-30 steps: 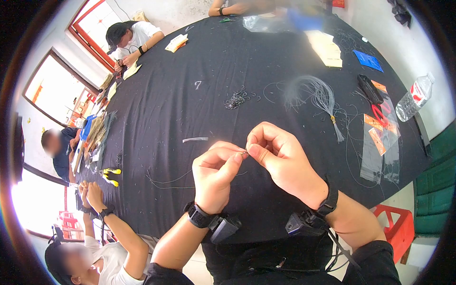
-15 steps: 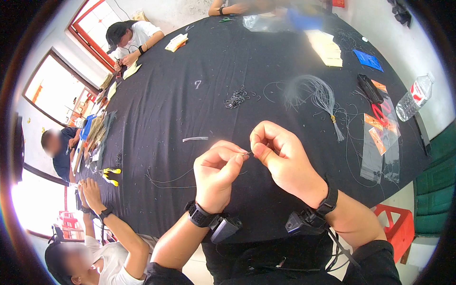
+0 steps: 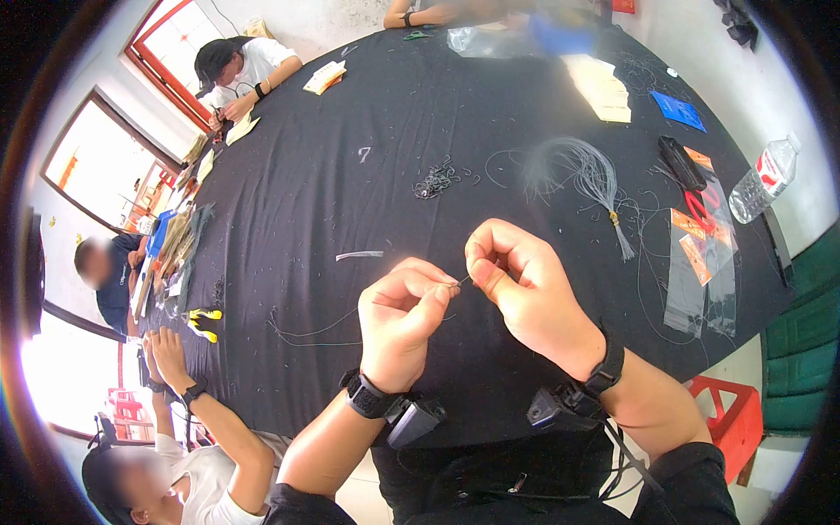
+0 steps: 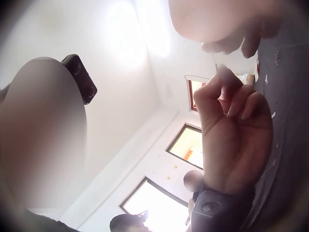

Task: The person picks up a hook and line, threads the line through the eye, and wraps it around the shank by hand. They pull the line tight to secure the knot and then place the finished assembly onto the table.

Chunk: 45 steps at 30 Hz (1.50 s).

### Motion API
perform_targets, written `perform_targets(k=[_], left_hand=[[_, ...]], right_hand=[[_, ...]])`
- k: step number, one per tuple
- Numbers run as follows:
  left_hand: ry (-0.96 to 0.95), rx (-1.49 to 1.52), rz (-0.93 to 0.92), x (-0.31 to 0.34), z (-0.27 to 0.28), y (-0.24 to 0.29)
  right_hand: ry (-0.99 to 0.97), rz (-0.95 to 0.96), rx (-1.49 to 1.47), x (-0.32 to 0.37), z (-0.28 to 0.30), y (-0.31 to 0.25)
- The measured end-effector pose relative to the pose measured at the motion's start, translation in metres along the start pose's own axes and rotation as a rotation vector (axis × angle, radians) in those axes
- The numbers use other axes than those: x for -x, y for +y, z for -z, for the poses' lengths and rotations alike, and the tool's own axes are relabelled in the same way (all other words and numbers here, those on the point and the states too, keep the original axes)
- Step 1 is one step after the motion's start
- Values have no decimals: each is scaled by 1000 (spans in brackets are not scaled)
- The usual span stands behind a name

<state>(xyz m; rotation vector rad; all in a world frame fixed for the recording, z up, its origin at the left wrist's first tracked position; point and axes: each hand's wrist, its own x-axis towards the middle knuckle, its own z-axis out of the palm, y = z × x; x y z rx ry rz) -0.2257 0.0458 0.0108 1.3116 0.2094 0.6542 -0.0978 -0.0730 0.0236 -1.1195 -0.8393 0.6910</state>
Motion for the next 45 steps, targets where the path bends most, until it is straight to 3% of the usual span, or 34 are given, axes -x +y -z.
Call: perform_targets(k=[23, 32, 45], left_hand=[[-44, -14, 64, -3, 5, 3], [-182, 122, 155, -3, 1, 7], [-88, 46, 31, -3, 2, 4]], right_hand=[[40, 56, 30, -6, 10, -10], [47, 25, -9, -8, 14, -10], [-69, 110, -276, -12, 15, -5]])
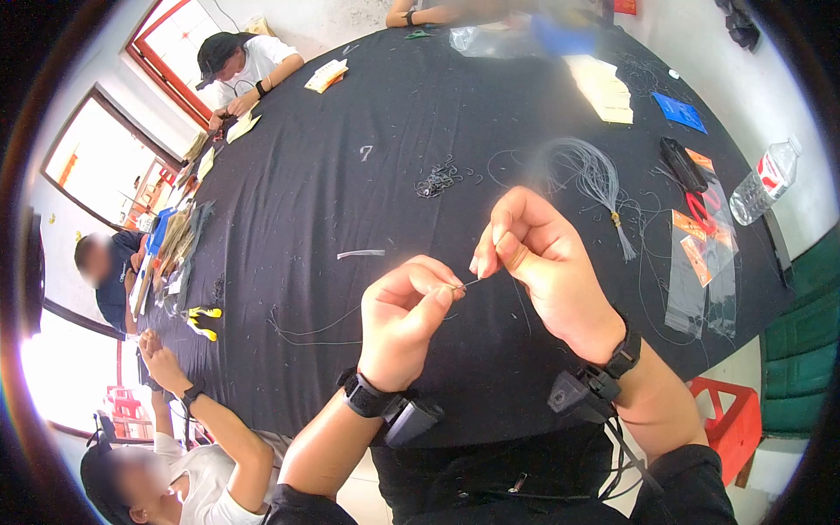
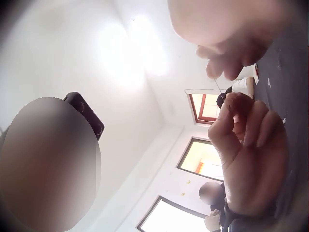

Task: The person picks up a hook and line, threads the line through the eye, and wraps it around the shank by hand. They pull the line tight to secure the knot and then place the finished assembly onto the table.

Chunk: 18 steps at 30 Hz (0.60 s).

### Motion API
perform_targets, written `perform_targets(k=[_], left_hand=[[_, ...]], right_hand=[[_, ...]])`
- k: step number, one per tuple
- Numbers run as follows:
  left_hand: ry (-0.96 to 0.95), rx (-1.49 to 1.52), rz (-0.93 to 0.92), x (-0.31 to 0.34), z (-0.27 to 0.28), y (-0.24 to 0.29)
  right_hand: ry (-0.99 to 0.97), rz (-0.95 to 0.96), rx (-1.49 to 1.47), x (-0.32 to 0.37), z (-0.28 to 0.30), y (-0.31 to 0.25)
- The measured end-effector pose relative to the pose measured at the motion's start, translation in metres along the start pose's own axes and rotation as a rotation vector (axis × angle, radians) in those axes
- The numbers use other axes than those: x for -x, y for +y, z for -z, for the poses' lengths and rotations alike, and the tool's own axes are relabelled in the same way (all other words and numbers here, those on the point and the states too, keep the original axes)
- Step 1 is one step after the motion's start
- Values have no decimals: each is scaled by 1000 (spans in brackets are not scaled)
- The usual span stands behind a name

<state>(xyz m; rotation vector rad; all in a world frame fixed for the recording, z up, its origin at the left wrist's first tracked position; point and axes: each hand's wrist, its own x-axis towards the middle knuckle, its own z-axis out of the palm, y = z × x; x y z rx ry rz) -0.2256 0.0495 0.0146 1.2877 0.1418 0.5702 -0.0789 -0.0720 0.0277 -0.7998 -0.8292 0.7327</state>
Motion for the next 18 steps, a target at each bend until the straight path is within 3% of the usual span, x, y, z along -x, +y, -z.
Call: perform_targets(k=[15, 18], left_hand=[[39, -199, -105, 1, -1, 2], [67, -266, -161, 0, 3, 6]], right_hand=[[1, -75, -121, 3, -1, 4], [206, -245, -15, 2, -4, -6]])
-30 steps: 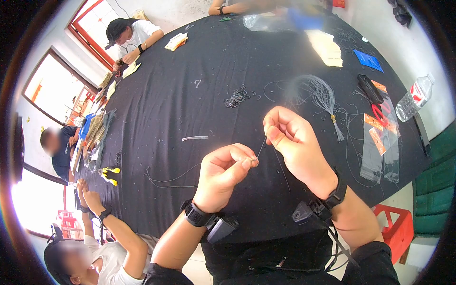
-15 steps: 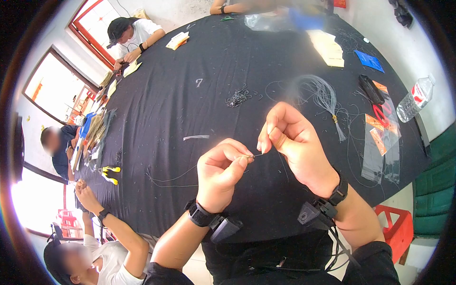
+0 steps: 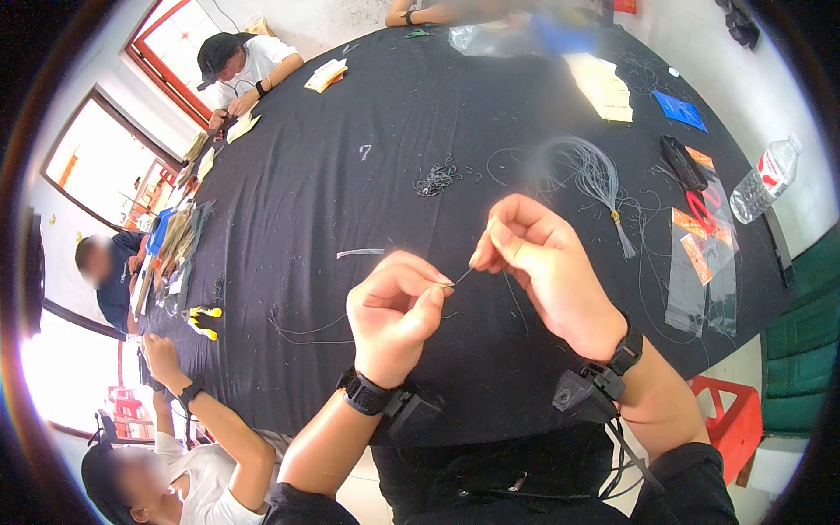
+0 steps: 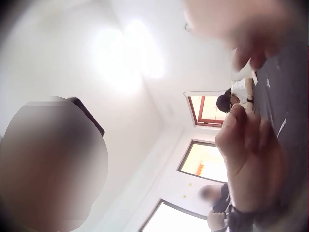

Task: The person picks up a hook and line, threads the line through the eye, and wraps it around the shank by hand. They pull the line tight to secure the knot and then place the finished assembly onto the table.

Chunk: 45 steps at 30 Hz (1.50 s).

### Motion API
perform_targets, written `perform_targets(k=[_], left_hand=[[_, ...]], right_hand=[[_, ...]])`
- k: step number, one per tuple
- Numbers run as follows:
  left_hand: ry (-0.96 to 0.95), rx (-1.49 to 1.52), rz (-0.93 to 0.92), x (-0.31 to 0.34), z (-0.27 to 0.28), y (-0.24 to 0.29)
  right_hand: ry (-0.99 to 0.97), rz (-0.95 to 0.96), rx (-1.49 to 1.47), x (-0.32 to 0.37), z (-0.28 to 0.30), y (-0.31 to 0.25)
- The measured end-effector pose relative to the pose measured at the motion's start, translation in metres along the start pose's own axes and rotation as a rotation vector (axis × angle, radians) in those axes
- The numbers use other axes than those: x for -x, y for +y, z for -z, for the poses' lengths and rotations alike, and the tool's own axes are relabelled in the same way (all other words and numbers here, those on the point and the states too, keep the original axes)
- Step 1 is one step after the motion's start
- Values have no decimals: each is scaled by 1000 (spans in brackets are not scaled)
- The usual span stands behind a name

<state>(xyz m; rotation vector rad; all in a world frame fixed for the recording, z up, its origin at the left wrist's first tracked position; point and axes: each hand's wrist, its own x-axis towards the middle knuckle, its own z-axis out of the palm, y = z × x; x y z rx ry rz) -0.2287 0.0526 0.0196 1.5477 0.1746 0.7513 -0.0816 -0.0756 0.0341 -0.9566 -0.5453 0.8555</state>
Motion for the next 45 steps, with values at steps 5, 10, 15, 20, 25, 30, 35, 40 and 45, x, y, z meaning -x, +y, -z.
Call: perform_targets(k=[5, 10, 15, 20, 25, 30, 35, 40, 45], left_hand=[[46, -195, -141, -3, 5, 5], [21, -302, -256, -5, 6, 7], [26, -324, -271, -6, 5, 9], [-1, -358, -322, -7, 4, 12], [-5, -363, -340, -7, 5, 11], [-27, -306, -267, -6, 4, 12], [-19, -156, -106, -5, 4, 9], [54, 32, 48, -4, 2, 9], [0, 78, 168, -8, 6, 12]], right_hand=[[350, 280, 438, -8, 12, 2], [262, 524, 749, -4, 1, -11], [-146, 492, 873, 1, -6, -16], [-191, 457, 811, 2, -9, -13], [-207, 469, 789, 2, -9, -14], [-213, 519, 778, 0, -7, -11], [-194, 581, 819, 0, -8, -10], [-210, 599, 840, 0, -9, -10], [-181, 597, 853, 0, -10, -10]])
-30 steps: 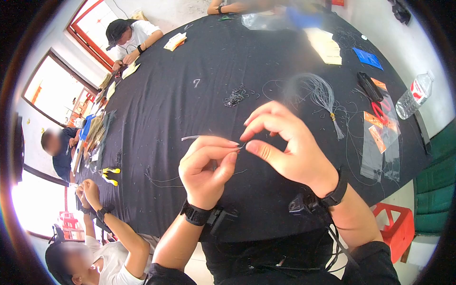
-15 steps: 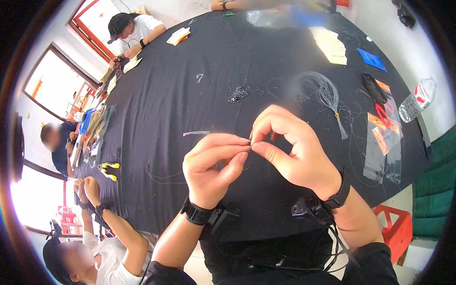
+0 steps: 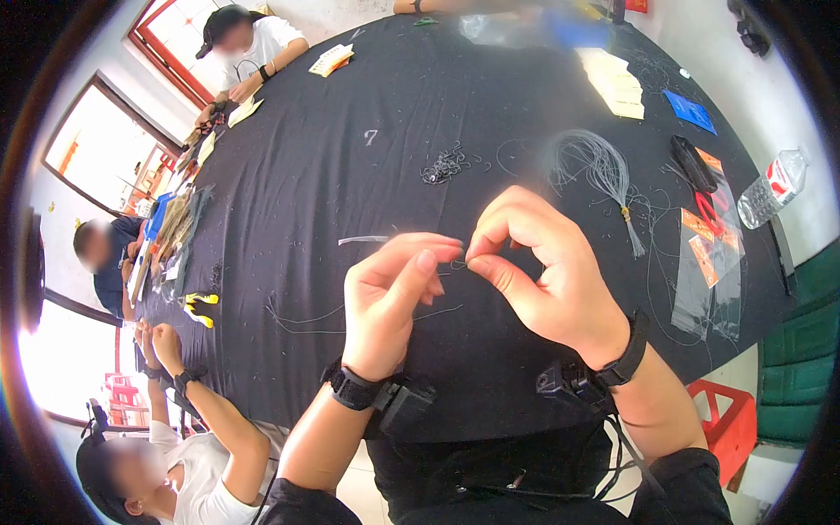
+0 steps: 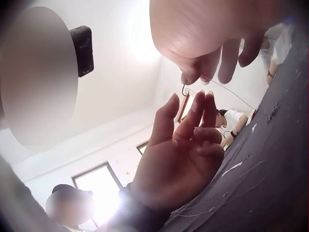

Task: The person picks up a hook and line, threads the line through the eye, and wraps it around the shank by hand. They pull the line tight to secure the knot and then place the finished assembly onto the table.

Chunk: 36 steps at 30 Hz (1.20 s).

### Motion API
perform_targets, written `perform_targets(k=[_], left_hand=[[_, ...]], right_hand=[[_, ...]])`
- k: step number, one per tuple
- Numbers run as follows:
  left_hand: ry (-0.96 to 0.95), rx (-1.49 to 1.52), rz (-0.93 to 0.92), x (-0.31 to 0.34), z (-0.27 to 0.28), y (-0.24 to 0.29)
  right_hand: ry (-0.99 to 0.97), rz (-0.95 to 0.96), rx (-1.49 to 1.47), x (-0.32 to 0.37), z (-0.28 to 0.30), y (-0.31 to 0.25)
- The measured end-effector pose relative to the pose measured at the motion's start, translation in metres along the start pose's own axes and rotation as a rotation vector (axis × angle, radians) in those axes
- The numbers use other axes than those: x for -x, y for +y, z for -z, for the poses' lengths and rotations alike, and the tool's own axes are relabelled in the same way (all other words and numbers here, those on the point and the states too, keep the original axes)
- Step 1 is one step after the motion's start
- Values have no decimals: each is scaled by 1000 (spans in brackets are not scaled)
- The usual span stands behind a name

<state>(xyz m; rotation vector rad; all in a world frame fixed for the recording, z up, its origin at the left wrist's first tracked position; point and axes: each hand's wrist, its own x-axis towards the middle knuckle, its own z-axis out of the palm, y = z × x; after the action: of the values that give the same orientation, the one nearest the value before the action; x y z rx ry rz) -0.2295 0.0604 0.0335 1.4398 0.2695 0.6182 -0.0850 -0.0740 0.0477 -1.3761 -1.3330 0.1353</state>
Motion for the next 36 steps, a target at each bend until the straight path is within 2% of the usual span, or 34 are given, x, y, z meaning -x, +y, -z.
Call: perform_targets(k=[3, 10, 36], left_hand=[[-126, 23, 68, 0, 3, -2], [-120, 198, 211, 0, 4, -2], [-118, 84, 39, 1, 2, -2]], right_hand=[[7, -6, -4, 0, -1, 0], [-18, -16, 36, -1, 1, -4], [-38, -91, -144, 4, 1, 4]])
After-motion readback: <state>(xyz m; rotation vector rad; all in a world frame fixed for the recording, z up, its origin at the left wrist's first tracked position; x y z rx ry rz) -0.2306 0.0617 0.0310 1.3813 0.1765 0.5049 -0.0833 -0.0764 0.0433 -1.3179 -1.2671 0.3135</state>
